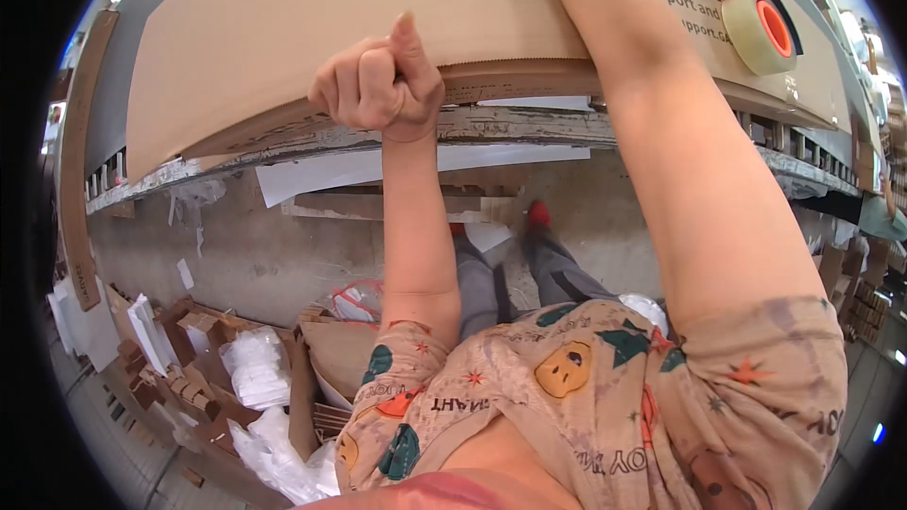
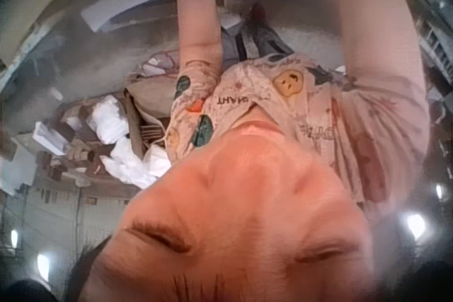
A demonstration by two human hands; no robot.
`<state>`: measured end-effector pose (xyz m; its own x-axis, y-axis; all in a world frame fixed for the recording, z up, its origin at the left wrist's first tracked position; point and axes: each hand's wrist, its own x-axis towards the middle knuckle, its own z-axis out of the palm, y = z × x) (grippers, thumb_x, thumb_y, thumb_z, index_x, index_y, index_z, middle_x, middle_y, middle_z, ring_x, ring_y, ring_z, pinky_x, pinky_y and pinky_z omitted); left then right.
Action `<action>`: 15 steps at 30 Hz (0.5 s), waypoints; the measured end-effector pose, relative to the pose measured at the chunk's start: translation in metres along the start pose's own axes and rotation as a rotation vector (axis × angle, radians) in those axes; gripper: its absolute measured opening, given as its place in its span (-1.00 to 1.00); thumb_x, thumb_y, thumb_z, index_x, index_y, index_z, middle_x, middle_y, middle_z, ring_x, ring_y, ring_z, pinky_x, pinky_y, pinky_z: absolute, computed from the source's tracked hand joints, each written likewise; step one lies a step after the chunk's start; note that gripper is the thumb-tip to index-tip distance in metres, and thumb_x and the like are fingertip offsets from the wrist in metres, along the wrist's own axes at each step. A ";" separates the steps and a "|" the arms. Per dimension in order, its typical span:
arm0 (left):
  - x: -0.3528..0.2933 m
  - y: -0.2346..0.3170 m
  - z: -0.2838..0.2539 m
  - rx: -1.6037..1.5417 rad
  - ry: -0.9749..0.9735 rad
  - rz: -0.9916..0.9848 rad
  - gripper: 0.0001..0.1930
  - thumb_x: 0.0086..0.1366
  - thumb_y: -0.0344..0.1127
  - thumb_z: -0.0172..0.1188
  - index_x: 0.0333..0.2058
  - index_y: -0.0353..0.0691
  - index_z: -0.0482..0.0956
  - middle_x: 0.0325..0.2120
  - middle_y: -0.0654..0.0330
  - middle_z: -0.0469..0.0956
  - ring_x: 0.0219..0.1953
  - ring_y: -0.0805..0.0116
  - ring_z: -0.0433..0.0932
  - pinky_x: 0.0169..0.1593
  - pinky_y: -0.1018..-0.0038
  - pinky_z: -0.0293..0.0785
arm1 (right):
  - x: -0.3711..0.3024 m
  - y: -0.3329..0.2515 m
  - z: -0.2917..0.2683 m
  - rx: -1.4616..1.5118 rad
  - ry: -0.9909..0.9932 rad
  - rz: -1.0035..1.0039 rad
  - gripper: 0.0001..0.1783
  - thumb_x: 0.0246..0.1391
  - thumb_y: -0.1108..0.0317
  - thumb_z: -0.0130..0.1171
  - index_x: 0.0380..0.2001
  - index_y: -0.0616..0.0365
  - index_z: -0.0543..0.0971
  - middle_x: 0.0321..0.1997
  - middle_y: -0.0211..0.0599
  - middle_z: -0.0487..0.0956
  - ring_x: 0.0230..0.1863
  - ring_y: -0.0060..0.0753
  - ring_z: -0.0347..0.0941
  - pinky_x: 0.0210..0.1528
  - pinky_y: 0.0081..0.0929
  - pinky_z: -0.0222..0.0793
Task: The person packs items by placing foam padding inside cardboard boxes, folding the box flaps closed, and sealing the boxes with packing tape using a tape dispenser.
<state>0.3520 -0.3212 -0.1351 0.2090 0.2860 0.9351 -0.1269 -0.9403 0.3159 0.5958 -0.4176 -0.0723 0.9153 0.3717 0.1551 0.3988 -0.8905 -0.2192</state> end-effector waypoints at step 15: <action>0.059 0.027 -0.011 0.043 -1.026 0.600 -0.25 0.06 0.20 0.20 0.14 -0.16 0.37 0.14 0.07 0.37 0.19 0.05 0.34 0.23 0.20 0.21 | 0.014 -0.028 0.014 0.055 -0.032 0.015 -0.45 0.20 0.05 -0.26 0.08 0.13 0.48 0.19 -0.11 0.41 0.28 -0.14 0.20 0.33 -0.14 -0.06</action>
<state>0.3503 -0.3281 -0.0700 0.8087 -0.4650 0.3603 -0.4409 -0.8846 -0.1520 0.5981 -0.3842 -0.0771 0.9222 0.3674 0.1208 0.3867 -0.8806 -0.2739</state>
